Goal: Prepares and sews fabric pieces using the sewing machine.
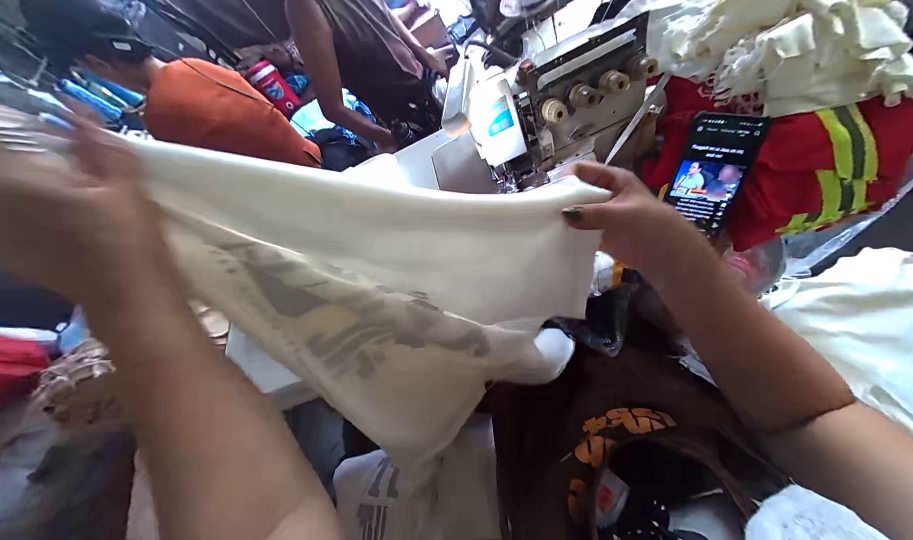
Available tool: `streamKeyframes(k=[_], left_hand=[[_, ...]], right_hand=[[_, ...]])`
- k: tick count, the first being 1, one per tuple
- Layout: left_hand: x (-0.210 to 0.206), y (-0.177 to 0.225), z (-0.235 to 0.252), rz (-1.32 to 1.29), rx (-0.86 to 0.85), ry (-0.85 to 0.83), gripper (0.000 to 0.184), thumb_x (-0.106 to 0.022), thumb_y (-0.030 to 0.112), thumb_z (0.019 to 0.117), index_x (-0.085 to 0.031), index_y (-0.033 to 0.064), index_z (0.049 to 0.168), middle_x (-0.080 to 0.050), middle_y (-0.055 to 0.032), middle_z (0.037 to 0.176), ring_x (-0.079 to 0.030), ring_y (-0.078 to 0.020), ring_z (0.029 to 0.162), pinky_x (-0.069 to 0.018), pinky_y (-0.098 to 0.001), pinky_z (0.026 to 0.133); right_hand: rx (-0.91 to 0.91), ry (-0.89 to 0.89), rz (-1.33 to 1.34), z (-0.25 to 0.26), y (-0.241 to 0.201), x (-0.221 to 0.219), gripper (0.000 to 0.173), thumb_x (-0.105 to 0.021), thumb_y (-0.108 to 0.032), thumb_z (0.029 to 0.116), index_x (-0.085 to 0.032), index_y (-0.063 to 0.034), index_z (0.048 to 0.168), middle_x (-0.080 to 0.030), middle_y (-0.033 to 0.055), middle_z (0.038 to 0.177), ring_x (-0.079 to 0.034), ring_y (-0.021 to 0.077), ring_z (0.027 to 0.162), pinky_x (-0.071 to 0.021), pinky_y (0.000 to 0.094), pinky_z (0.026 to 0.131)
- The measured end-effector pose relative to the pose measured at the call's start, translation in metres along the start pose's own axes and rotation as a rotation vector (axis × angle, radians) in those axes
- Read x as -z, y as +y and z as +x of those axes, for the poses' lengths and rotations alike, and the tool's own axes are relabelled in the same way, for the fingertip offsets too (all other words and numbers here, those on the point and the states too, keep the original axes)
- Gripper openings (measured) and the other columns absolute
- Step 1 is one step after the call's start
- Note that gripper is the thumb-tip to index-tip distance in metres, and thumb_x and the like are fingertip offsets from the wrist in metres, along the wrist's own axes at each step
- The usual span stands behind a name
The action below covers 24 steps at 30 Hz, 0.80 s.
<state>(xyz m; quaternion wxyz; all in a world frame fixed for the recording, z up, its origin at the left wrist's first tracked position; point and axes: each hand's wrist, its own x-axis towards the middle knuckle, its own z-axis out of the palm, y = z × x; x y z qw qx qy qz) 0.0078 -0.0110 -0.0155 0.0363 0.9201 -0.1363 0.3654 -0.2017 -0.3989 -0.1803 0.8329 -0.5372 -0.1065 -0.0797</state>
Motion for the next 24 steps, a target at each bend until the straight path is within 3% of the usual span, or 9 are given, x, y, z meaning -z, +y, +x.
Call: streamKeyframes(k=[2, 3, 6, 8, 9, 13, 17, 20, 24], left_hand=[[-0.029, 0.031, -0.013, -0.088, -0.133, -0.159, 0.045, -0.057, 0.027, 0.1028, -0.058, -0.0115, 0.126, -0.051, -0.0419, 0.134, -0.047, -0.0625, 0.127, -0.0316, -0.0785, 0.104], [-0.04, 0.055, -0.025, -0.179, -0.193, -0.205, 0.038, -0.064, 0.019, 0.099, -0.062, -0.011, 0.122, -0.054, -0.0413, 0.131, -0.049, -0.063, 0.124, -0.0322, -0.0791, 0.103], [-0.058, 0.134, -0.081, -0.586, -0.39, -0.425, 0.046, -0.077, 0.022, 0.0919, -0.063, -0.0031, 0.128, -0.064, -0.0258, 0.127, -0.063, -0.0425, 0.114, -0.0491, -0.0606, 0.098], [-0.07, 0.175, -0.111, -0.813, -0.582, -0.593, 0.057, -0.082, 0.03, 0.086, -0.063, 0.0031, 0.132, -0.069, -0.0138, 0.124, -0.066, -0.0283, 0.114, -0.0509, -0.0507, 0.101], [-0.074, 0.191, -0.12, -0.901, -0.626, -0.641, 0.057, -0.084, 0.028, 0.0834, -0.065, 0.0032, 0.13, -0.071, -0.0123, 0.117, -0.067, -0.0258, 0.109, -0.052, -0.0491, 0.097], [-0.086, 0.218, -0.119, -1.104, -0.464, -0.699, 0.035, -0.087, 0.01, 0.0779, -0.072, 0.002, 0.109, -0.074, -0.0054, 0.094, -0.068, -0.008, 0.084, -0.0571, -0.0276, 0.079], [-0.084, 0.223, -0.12, -1.195, -0.358, -0.648, 0.037, -0.084, 0.001, 0.0789, -0.064, 0.0033, 0.11, -0.069, -0.0028, 0.086, -0.064, -0.0049, 0.072, -0.0541, -0.0207, 0.065], [-0.089, 0.222, -0.12, -1.237, -0.307, -0.592, 0.019, -0.077, 0.001, 0.0858, -0.069, 0.0027, 0.103, -0.071, 0.0004, 0.088, -0.061, 0.0003, 0.07, -0.0513, -0.0164, 0.064], [-0.091, 0.221, -0.12, -1.265, -0.277, -0.583, 0.015, -0.074, -0.005, 0.0852, -0.071, 0.0021, 0.099, -0.072, 0.0004, 0.091, -0.063, 0.0004, 0.074, -0.0536, -0.0161, 0.069]], right_hand=[[-0.068, 0.06, 0.056, 0.007, 0.019, -0.006, 0.021, -0.066, -0.002, 0.0883, -0.061, -0.0105, 0.106, -0.071, 0.001, 0.092, -0.069, 0.0094, 0.079, -0.0618, 0.0306, 0.072], [-0.093, 0.074, 0.04, 0.008, 0.03, -0.008, 0.02, -0.066, -0.001, 0.0898, -0.062, -0.0085, 0.108, -0.07, 0.0028, 0.091, -0.068, 0.0098, 0.077, -0.0609, 0.0306, 0.07], [-0.093, 0.077, -0.15, 0.01, 0.05, -0.01, 0.016, -0.068, 0.002, 0.0915, -0.068, -0.0023, 0.107, -0.071, 0.0056, 0.09, -0.067, 0.0089, 0.075, -0.059, 0.028, 0.07], [-0.035, 0.057, -0.302, 0.005, 0.05, -0.011, 0.015, -0.066, 0.005, 0.0928, -0.07, -0.0005, 0.106, -0.072, 0.0047, 0.093, -0.066, 0.0063, 0.079, -0.0583, 0.0251, 0.073], [0.017, 0.047, -0.36, 0.003, 0.05, -0.011, 0.017, -0.064, 0.007, 0.0927, -0.071, -0.0002, 0.106, -0.072, 0.0045, 0.096, -0.066, 0.0056, 0.081, -0.0578, 0.0238, 0.075], [0.075, 0.156, -0.471, 0.004, 0.045, -0.008, 0.016, -0.067, 0.005, 0.0921, -0.065, -0.0018, 0.107, -0.071, 0.0074, 0.093, -0.067, 0.0093, 0.076, -0.0586, 0.0255, 0.069], [0.079, 0.283, -0.406, 0.008, 0.05, -0.003, 0.027, -0.071, 0.004, 0.0891, -0.055, -0.0026, 0.11, -0.068, 0.0052, 0.085, -0.065, 0.0071, 0.069, -0.0567, 0.024, 0.064], [0.128, 0.3, -0.368, 0.008, 0.055, 0.0, 0.029, -0.07, 0.006, 0.0881, -0.053, -0.0046, 0.11, -0.066, 0.0035, 0.083, -0.063, 0.0056, 0.066, -0.0553, 0.0218, 0.061], [0.164, 0.298, -0.367, 0.007, 0.057, 0.0, 0.026, -0.066, 0.011, 0.0876, -0.057, -0.0037, 0.107, -0.066, 0.0044, 0.09, -0.064, 0.006, 0.07, -0.0572, 0.0216, 0.065]])
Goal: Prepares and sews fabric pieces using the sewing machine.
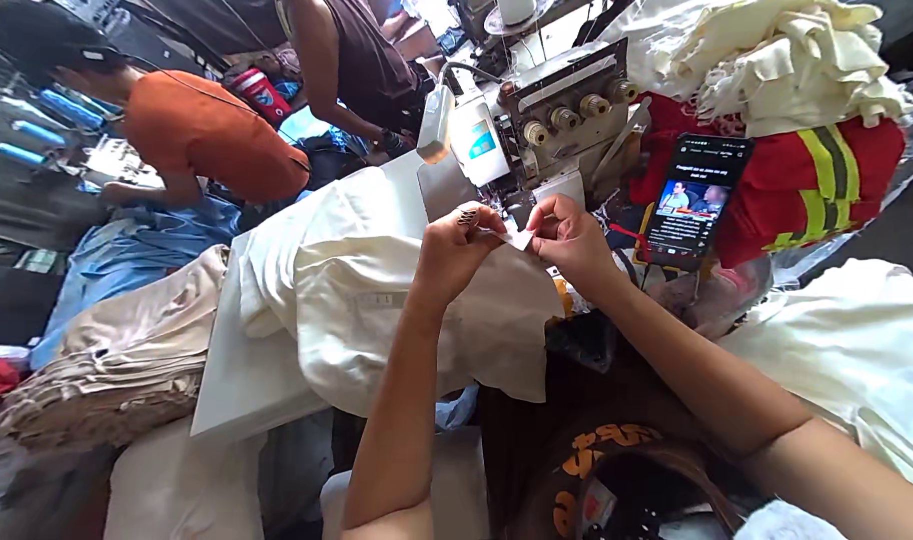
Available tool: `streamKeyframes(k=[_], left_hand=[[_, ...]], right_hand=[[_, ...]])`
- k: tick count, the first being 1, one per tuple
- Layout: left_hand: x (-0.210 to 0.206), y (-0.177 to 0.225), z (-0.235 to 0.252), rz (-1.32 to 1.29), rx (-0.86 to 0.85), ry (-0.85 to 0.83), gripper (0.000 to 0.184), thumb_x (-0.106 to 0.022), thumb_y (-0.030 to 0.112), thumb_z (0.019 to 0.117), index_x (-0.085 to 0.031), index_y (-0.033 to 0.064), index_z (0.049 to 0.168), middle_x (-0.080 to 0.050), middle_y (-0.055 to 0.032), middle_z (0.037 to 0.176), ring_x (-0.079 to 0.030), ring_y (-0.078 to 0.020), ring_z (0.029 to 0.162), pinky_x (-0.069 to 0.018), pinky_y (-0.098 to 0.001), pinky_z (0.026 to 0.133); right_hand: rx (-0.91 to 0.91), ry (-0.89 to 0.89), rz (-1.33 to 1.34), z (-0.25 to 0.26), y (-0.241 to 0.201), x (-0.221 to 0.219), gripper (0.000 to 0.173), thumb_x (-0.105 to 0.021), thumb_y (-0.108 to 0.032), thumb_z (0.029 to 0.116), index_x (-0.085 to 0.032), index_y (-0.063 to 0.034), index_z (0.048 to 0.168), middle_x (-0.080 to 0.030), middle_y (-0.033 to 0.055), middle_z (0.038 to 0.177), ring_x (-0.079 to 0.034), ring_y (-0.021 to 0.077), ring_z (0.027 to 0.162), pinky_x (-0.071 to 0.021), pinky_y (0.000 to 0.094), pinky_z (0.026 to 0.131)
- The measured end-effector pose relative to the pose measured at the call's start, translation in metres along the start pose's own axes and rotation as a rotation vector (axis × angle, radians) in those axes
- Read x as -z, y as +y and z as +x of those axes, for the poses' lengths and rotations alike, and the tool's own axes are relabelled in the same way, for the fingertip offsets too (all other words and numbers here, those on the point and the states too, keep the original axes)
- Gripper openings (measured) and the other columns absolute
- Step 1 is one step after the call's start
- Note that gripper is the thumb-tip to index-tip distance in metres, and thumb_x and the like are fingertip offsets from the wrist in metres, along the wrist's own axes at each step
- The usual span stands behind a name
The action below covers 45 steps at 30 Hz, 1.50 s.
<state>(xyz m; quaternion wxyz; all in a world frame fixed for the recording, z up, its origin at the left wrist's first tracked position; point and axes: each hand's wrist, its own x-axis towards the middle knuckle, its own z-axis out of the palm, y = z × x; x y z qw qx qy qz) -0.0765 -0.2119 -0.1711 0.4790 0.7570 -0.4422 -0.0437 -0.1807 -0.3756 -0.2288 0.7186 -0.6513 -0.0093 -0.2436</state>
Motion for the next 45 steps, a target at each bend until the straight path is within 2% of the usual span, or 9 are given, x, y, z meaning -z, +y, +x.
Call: streamKeyframes(k=[7, 12, 16, 19, 22, 27, 36, 41, 45], left_hand=[[-0.001, -0.004, 0.004, -0.026, -0.033, -0.03, 0.014, -0.074, -0.003, 0.0874, -0.074, 0.0016, 0.1, -0.074, -0.0013, 0.094, -0.066, -0.002, 0.08, -0.0563, -0.0189, 0.075], [-0.003, -0.007, 0.008, -0.05, -0.063, -0.006, 0.007, -0.078, 0.003, 0.0873, -0.075, 0.0002, 0.093, -0.075, -0.002, 0.09, -0.07, -0.0016, 0.082, -0.0586, -0.0191, 0.078], [0.003, -0.006, 0.015, -0.075, 0.032, 0.083, 0.003, -0.078, 0.003, 0.0866, -0.075, 0.003, 0.087, -0.073, 0.0019, 0.088, -0.067, 0.0006, 0.08, -0.0571, -0.0181, 0.076], [0.015, -0.018, 0.022, -0.096, 0.079, 0.137, 0.004, -0.079, 0.004, 0.0861, -0.075, 0.0051, 0.084, -0.073, 0.0024, 0.089, -0.068, -0.0022, 0.083, -0.0576, -0.0214, 0.078], [0.022, -0.028, 0.029, -0.081, 0.105, 0.161, 0.005, -0.079, 0.003, 0.0854, -0.075, 0.0064, 0.085, -0.073, 0.0039, 0.089, -0.068, -0.0019, 0.084, -0.0576, -0.0222, 0.08], [0.02, -0.032, 0.038, -0.098, 0.123, 0.177, 0.009, -0.079, 0.003, 0.085, -0.072, 0.0077, 0.083, -0.072, 0.0053, 0.087, -0.067, -0.0008, 0.08, -0.0568, -0.0211, 0.076], [0.015, -0.028, 0.036, -0.085, 0.145, 0.233, 0.008, -0.079, 0.004, 0.0854, -0.072, 0.0083, 0.085, -0.073, 0.0056, 0.086, -0.068, -0.0012, 0.082, -0.058, -0.0223, 0.079], [0.01, -0.029, 0.034, -0.06, 0.116, 0.256, 0.012, -0.08, 0.003, 0.0834, -0.069, 0.0067, 0.088, -0.071, 0.0049, 0.083, -0.066, -0.0003, 0.075, -0.0567, -0.0202, 0.072], [0.004, -0.048, 0.034, 0.04, 0.047, 0.202, 0.017, -0.077, 0.0, 0.0849, -0.069, 0.0002, 0.101, -0.07, -0.003, 0.093, -0.065, -0.0038, 0.076, -0.0571, -0.0217, 0.073]], right_hand=[[0.047, 0.006, -0.023, 0.004, 0.003, 0.004, 0.018, -0.068, 0.007, 0.0887, -0.069, 0.0009, 0.106, -0.073, 0.0053, 0.095, -0.07, 0.006, 0.083, -0.0598, 0.023, 0.078], [0.044, -0.073, -0.061, 0.004, 0.0, 0.008, 0.015, -0.068, 0.002, 0.0916, -0.069, 0.0019, 0.107, -0.073, 0.0046, 0.094, -0.068, 0.0036, 0.082, -0.0588, 0.0213, 0.077], [-0.209, -0.282, -0.025, -0.003, 0.001, 0.016, 0.023, -0.054, -0.017, 0.1047, -0.07, -0.0008, 0.102, -0.07, 0.0019, 0.088, -0.067, 0.0055, 0.079, -0.0587, 0.0272, 0.075], [-0.321, -0.337, 0.0, -0.016, 0.025, 0.027, 0.031, -0.049, -0.025, 0.1078, -0.071, -0.0037, 0.103, -0.071, 0.0032, 0.087, -0.067, 0.0076, 0.075, -0.0598, 0.0294, 0.071], [-0.386, -0.308, 0.016, -0.022, 0.042, 0.034, 0.024, -0.056, -0.021, 0.1049, -0.073, -0.0059, 0.098, -0.067, -0.0019, 0.08, -0.059, 0.0025, 0.067, -0.0516, 0.0226, 0.063], [-0.5, -0.272, 0.104, -0.026, 0.041, 0.037, 0.012, -0.065, -0.008, 0.0991, -0.073, -0.0006, 0.103, -0.073, 0.0034, 0.089, -0.071, 0.0098, 0.077, -0.0624, 0.0292, 0.074], [-0.451, -0.215, 0.172, -0.034, 0.04, 0.038, 0.005, -0.066, 0.004, 0.0929, -0.067, 0.0002, 0.095, -0.071, 0.0051, 0.083, -0.071, 0.0133, 0.071, -0.0632, 0.0327, 0.07], [-0.38, -0.168, 0.13, -0.041, 0.043, 0.033, 0.01, -0.064, 0.008, 0.0885, -0.06, -0.0015, 0.09, -0.067, 0.0057, 0.075, -0.068, 0.0138, 0.065, -0.0621, 0.0323, 0.065], [-0.472, -0.153, 0.162, -0.043, 0.043, 0.029, 0.028, -0.062, 0.011, 0.09, -0.048, -0.0011, 0.111, -0.067, 0.0108, 0.077, -0.07, 0.0196, 0.063, -0.0625, 0.0346, 0.065]])
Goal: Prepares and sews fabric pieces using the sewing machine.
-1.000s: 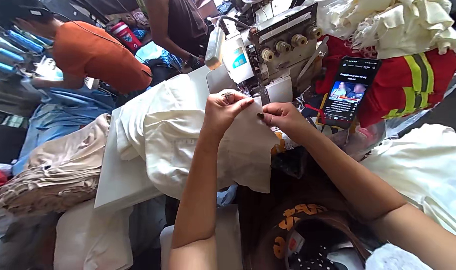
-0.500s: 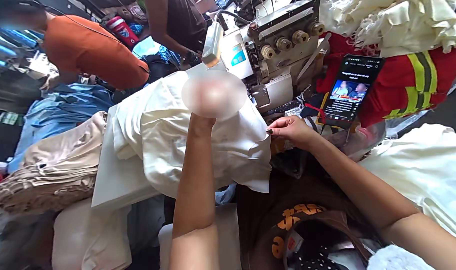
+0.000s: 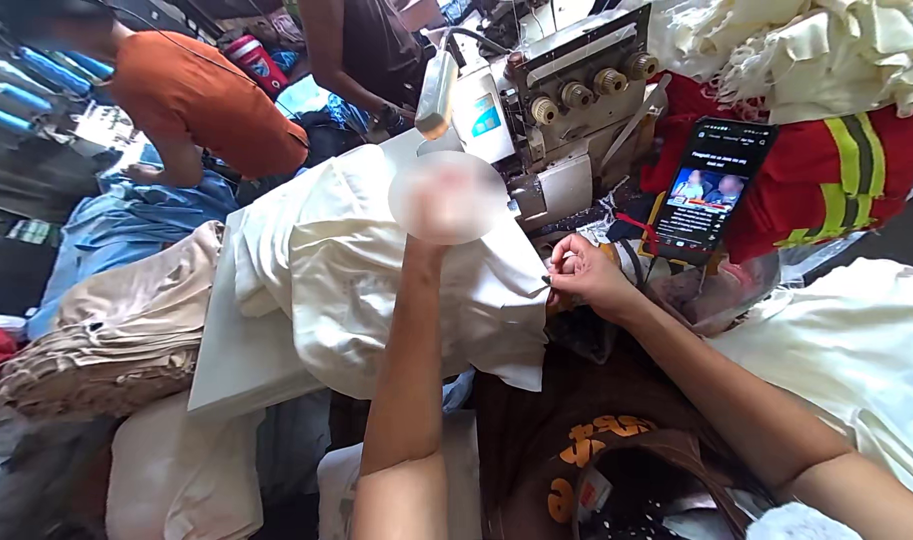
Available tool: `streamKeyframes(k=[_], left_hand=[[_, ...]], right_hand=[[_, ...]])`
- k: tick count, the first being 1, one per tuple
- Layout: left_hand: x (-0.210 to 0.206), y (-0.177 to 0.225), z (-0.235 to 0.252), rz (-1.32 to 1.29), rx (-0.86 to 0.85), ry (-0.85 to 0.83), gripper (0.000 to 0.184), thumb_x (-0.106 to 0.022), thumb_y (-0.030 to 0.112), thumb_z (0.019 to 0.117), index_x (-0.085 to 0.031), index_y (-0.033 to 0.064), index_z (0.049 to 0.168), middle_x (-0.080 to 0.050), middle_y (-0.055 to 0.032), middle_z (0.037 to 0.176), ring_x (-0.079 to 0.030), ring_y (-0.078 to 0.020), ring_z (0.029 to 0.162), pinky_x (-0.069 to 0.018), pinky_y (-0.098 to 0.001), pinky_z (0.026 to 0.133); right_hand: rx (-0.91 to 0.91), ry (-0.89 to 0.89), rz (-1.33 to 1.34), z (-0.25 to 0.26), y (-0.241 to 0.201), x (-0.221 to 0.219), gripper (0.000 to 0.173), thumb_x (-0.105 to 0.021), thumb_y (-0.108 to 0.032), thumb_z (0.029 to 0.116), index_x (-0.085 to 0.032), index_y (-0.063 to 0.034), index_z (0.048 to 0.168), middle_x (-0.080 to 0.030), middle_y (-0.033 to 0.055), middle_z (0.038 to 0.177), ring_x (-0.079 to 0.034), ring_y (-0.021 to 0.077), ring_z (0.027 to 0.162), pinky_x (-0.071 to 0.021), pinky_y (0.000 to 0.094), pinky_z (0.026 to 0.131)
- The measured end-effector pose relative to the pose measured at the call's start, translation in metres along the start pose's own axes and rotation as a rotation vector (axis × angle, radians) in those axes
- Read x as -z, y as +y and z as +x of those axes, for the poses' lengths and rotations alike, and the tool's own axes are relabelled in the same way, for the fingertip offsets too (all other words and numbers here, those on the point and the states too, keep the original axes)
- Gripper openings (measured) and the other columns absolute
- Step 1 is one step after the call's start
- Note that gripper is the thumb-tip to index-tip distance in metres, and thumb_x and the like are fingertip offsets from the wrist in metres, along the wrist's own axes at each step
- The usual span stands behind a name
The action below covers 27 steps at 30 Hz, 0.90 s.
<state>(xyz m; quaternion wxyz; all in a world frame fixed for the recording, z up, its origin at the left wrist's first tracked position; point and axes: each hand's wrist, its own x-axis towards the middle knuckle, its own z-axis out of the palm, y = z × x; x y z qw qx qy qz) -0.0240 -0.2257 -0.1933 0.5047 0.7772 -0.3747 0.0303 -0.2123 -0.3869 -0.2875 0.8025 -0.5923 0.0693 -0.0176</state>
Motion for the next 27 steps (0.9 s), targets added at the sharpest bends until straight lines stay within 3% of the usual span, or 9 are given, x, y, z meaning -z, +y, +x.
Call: streamKeyframes(k=[2, 4, 7, 9, 12, 15, 21, 24, 27], left_hand=[[-0.003, -0.013, -0.004, 0.126, -0.092, -0.041, 0.007, -0.072, 0.0, 0.0885, -0.071, 0.0001, 0.096, -0.071, -0.0069, 0.094, -0.067, -0.0096, 0.084, -0.0572, -0.0271, 0.08], [-0.006, -0.012, -0.011, 0.363, -0.222, -0.049, 0.008, -0.066, 0.0, 0.0936, -0.074, -0.0003, 0.092, -0.073, -0.0146, 0.098, -0.069, -0.0258, 0.1, -0.0527, -0.0417, 0.093], [-0.022, 0.019, -0.033, 0.749, -0.156, 0.013, 0.018, -0.057, 0.006, 0.1011, -0.074, 0.0001, 0.103, -0.069, -0.0188, 0.111, -0.06, -0.038, 0.116, -0.0433, -0.0538, 0.105], [-0.038, 0.029, -0.058, 0.881, -0.139, 0.057, 0.02, -0.056, 0.002, 0.0999, -0.073, -0.001, 0.109, -0.067, -0.0202, 0.118, -0.06, -0.0409, 0.116, -0.0456, -0.057, 0.099], [-0.063, 0.033, -0.086, 0.923, -0.025, 0.149, 0.03, -0.055, -0.002, 0.097, -0.072, 0.001, 0.122, -0.068, -0.016, 0.128, -0.062, -0.0357, 0.12, -0.0473, -0.0524, 0.103], [-0.082, 0.034, -0.091, 0.947, 0.022, 0.206, 0.036, -0.054, 0.006, 0.1002, -0.068, 0.0086, 0.133, -0.066, -0.0113, 0.135, -0.063, -0.0313, 0.122, -0.0453, -0.05, 0.105], [-0.092, 0.026, -0.083, 0.962, -0.005, 0.224, 0.041, -0.051, 0.017, 0.1032, -0.064, 0.0214, 0.142, -0.063, -0.0071, 0.142, -0.06, -0.0259, 0.126, -0.0417, -0.0497, 0.105], [-0.089, 0.025, -0.082, 0.901, -0.039, 0.25, 0.038, -0.051, 0.016, 0.104, -0.066, 0.0175, 0.139, -0.065, -0.0068, 0.139, -0.062, -0.0248, 0.125, -0.0448, -0.0456, 0.104], [-0.082, 0.022, -0.082, 0.778, -0.074, 0.303, 0.029, -0.052, 0.012, 0.1052, -0.068, 0.0046, 0.128, -0.071, -0.0104, 0.126, -0.066, -0.0271, 0.119, -0.0488, -0.0436, 0.105]], right_hand=[[-0.02, -0.003, 0.011, -0.001, -0.002, 0.0, 0.036, -0.061, 0.012, 0.0913, -0.045, -0.002, 0.12, -0.07, 0.0111, 0.078, -0.071, 0.0193, 0.063, -0.0627, 0.0333, 0.065], [-0.019, -0.006, -0.024, -0.002, -0.004, 0.0, 0.037, -0.06, 0.011, 0.0925, -0.047, -0.002, 0.124, -0.071, 0.01, 0.08, -0.071, 0.0178, 0.065, -0.0628, 0.0325, 0.066], [0.007, -0.009, -0.099, -0.007, -0.002, -0.001, 0.038, -0.061, 0.007, 0.0941, -0.049, -0.0031, 0.129, -0.071, 0.0094, 0.08, -0.071, 0.0161, 0.066, -0.0625, 0.0318, 0.066], [0.035, -0.026, -0.133, -0.014, 0.003, -0.004, 0.037, -0.06, 0.001, 0.0968, -0.049, -0.0037, 0.132, -0.072, 0.0085, 0.081, -0.072, 0.0157, 0.067, -0.0628, 0.032, 0.067], [0.084, -0.043, -0.147, -0.028, 0.007, -0.013, 0.037, -0.059, 0.001, 0.0969, -0.049, 0.0001, 0.132, -0.072, 0.0065, 0.085, -0.072, 0.0142, 0.068, -0.0639, 0.0306, 0.068], [0.106, -0.043, -0.127, -0.041, 0.01, -0.018, 0.036, -0.06, 0.002, 0.0963, -0.049, 0.0001, 0.13, -0.073, 0.0051, 0.089, -0.073, 0.0131, 0.072, -0.064, 0.0303, 0.07], [0.138, -0.024, -0.056, -0.047, 0.01, -0.019, 0.037, -0.062, 0.003, 0.0958, -0.049, -0.0016, 0.13, -0.074, 0.0048, 0.09, -0.074, 0.014, 0.072, -0.0645, 0.0306, 0.069], [0.133, -0.01, -0.031, -0.045, 0.008, -0.021, 0.037, -0.061, 0.004, 0.0955, -0.049, -0.0021, 0.129, -0.074, 0.0055, 0.09, -0.073, 0.0145, 0.071, -0.0643, 0.0302, 0.068], [0.14, -0.003, -0.01, -0.041, 0.005, -0.023, 0.037, -0.061, 0.005, 0.0954, -0.049, -0.0022, 0.129, -0.074, 0.0046, 0.09, -0.073, 0.0138, 0.071, -0.0643, 0.0301, 0.068]])
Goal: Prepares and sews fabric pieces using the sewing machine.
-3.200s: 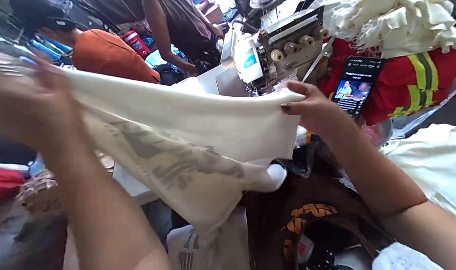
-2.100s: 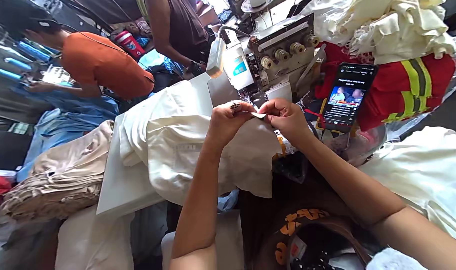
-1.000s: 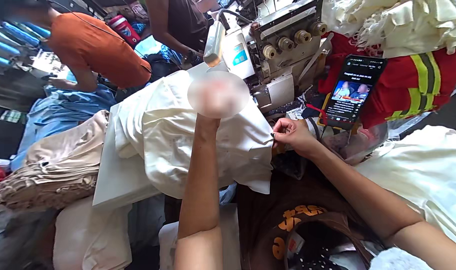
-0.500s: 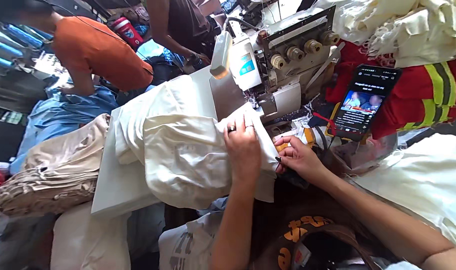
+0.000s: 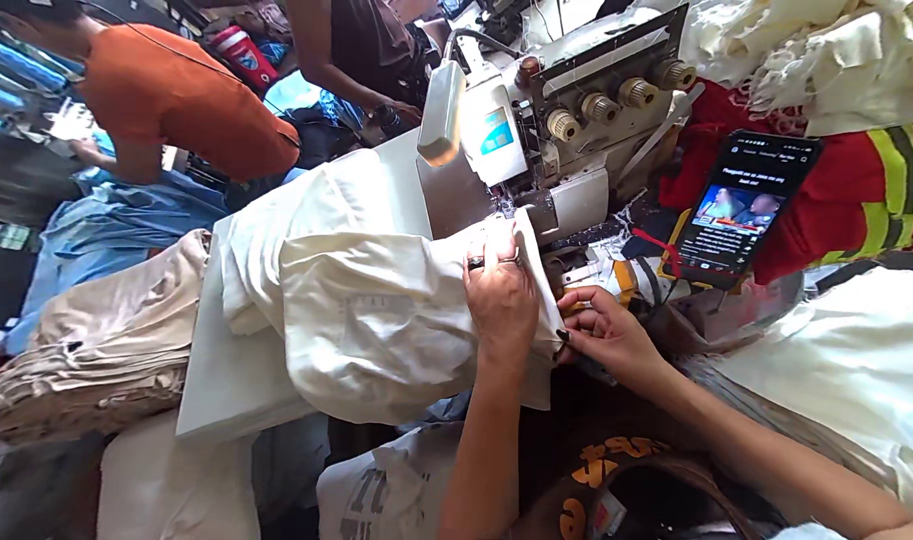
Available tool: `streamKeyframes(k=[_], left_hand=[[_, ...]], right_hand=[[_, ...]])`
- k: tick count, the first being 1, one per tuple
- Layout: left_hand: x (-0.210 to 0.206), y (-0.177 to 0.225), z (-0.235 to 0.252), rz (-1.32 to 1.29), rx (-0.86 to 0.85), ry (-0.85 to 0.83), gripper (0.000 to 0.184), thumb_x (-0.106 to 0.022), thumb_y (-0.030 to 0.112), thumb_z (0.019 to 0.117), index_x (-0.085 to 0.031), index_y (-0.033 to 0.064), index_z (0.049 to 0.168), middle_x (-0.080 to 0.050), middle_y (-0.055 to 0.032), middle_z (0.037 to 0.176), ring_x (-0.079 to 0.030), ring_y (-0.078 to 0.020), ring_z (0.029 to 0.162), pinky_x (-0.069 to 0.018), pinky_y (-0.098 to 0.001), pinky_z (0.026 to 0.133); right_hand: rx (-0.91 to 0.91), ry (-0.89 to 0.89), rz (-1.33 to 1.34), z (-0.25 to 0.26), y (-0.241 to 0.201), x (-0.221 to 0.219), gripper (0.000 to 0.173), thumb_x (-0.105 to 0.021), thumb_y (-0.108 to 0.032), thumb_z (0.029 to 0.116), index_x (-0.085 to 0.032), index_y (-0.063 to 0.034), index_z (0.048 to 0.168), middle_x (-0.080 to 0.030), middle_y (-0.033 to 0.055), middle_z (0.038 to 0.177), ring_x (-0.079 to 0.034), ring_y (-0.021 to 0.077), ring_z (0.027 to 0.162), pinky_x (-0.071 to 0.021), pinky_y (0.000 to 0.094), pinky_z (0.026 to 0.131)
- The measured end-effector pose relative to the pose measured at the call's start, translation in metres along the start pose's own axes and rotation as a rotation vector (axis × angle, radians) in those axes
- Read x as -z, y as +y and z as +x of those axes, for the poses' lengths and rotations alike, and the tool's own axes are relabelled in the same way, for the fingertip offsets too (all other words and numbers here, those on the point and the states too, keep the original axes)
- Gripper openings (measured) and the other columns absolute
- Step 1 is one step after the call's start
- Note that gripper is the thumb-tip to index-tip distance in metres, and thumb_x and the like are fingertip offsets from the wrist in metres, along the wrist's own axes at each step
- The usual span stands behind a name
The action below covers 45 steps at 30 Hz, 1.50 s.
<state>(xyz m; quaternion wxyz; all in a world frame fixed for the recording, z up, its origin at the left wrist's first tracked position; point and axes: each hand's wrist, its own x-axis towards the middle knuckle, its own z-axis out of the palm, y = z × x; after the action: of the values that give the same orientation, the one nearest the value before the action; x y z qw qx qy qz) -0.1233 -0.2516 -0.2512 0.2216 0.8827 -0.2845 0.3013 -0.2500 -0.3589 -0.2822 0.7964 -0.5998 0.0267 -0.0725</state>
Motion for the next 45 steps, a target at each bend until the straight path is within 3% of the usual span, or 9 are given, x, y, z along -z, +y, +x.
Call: streamKeyframes(k=[8, 15, 22, 27, 33, 37, 39, 42, 45], left_hand=[[0.017, -0.043, 0.057, -0.194, 0.125, -0.409, 0.042, -0.052, 0.021, 0.1055, -0.052, 0.0053, 0.145, -0.064, -0.0155, 0.137, -0.062, -0.0355, 0.123, -0.0497, -0.0559, 0.098], [-0.015, -0.07, 0.125, -0.047, 0.132, -0.521, 0.044, -0.056, 0.026, 0.1029, -0.058, -0.0042, 0.135, -0.066, -0.0281, 0.123, -0.063, -0.0442, 0.118, -0.0475, -0.0616, 0.099], [-0.05, -0.118, 0.153, -0.032, 0.303, -0.382, 0.04, -0.058, 0.018, 0.1006, -0.062, -0.0025, 0.134, -0.06, -0.0231, 0.14, -0.056, -0.0389, 0.132, -0.0417, -0.0546, 0.112], [0.01, -0.129, 0.091, 0.109, 0.374, -0.014, 0.034, -0.055, 0.025, 0.1054, -0.07, -0.0018, 0.119, -0.067, -0.025, 0.123, -0.062, -0.0432, 0.118, -0.0456, -0.0611, 0.103], [0.098, -0.074, 0.024, -0.108, 0.315, 0.505, 0.026, -0.062, 0.01, 0.101, -0.066, -0.013, 0.113, -0.067, -0.0234, 0.112, -0.065, -0.0212, 0.103, -0.0527, -0.029, 0.09], [0.104, -0.049, -0.008, -0.305, 0.178, 0.438, 0.02, -0.06, 0.001, 0.0983, -0.064, -0.0142, 0.111, -0.064, -0.0174, 0.107, -0.064, -0.0118, 0.093, -0.0562, -0.0229, 0.077], [0.088, -0.043, -0.021, -0.467, 0.193, 0.271, 0.02, -0.059, 0.001, 0.0983, -0.064, -0.0131, 0.112, -0.064, -0.0156, 0.108, -0.065, -0.0087, 0.088, -0.0575, -0.023, 0.075], [0.06, -0.029, -0.027, -0.616, 0.131, 0.17, 0.015, -0.061, 0.002, 0.0985, -0.068, -0.0075, 0.108, -0.065, -0.013, 0.111, -0.067, -0.0108, 0.099, -0.0598, -0.0263, 0.086], [0.083, -0.026, 0.002, -0.432, -0.047, 0.318, 0.018, -0.058, 0.006, 0.1019, -0.069, -0.0025, 0.113, -0.068, -0.0138, 0.118, -0.061, -0.0198, 0.121, -0.0483, -0.0361, 0.107]], right_hand=[[0.14, 0.072, -0.137, 0.049, -0.008, -0.002, 0.035, -0.058, 0.003, 0.0965, -0.06, -0.0031, 0.131, -0.071, 0.0052, 0.085, -0.069, 0.0095, 0.069, -0.061, 0.0254, 0.066], [0.286, 0.202, -0.499, 0.096, -0.015, -0.007, 0.024, -0.055, -0.007, 0.1018, -0.072, -0.0078, 0.12, -0.07, 0.0004, 0.08, -0.063, 0.0055, 0.061, -0.0564, 0.023, 0.057], [0.497, 0.249, -0.911, 0.096, -0.006, -0.011, 0.03, -0.058, -0.004, 0.0968, -0.075, -0.0106, 0.12, -0.074, 0.009, 0.089, -0.07, 0.0206, 0.072, -0.0586, 0.0397, 0.066], [0.427, 0.144, -0.871, 0.095, -0.034, -0.014, 0.024, -0.058, -0.007, 0.0983, -0.077, -0.01, 0.114, -0.075, 0.0076, 0.093, -0.071, 0.0205, 0.08, -0.0592, 0.0423, 0.074], [0.463, -0.073, -0.689, 0.119, -0.055, -0.046, 0.045, -0.064, -0.01, 0.0984, -0.059, -0.0081, 0.143, -0.063, 0.0112, 0.137, -0.07, 0.019, 0.095, -0.0598, 0.0383, 0.081], [0.434, -0.229, -0.777, 0.101, -0.044, -0.033, 0.022, -0.069, -0.018, 0.0967, -0.073, -0.0066, 0.115, -0.07, 0.0094, 0.098, -0.068, 0.0202, 0.083, -0.059, 0.0429, 0.075], [0.391, -0.141, -0.923, 0.085, -0.039, -0.011, 0.014, -0.067, -0.019, 0.0973, -0.074, -0.0076, 0.103, -0.069, 0.009, 0.098, -0.069, 0.0227, 0.085, -0.0587, 0.0463, 0.072], [0.283, 0.03, -1.053, 0.066, -0.025, 0.012, 0.043, -0.078, -0.024, 0.0889, -0.067, -0.0082, 0.127, -0.062, 0.0147, 0.134, -0.066, 0.035, 0.112, -0.0561, 0.0598, 0.088], [0.18, -0.137, -0.865, 0.049, -0.015, 0.006, 0.072, -0.086, -0.025, 0.0805, -0.056, -0.008, 0.144, -0.058, 0.019, 0.14, -0.059, 0.0373, 0.124, -0.0488, 0.0625, 0.1]])
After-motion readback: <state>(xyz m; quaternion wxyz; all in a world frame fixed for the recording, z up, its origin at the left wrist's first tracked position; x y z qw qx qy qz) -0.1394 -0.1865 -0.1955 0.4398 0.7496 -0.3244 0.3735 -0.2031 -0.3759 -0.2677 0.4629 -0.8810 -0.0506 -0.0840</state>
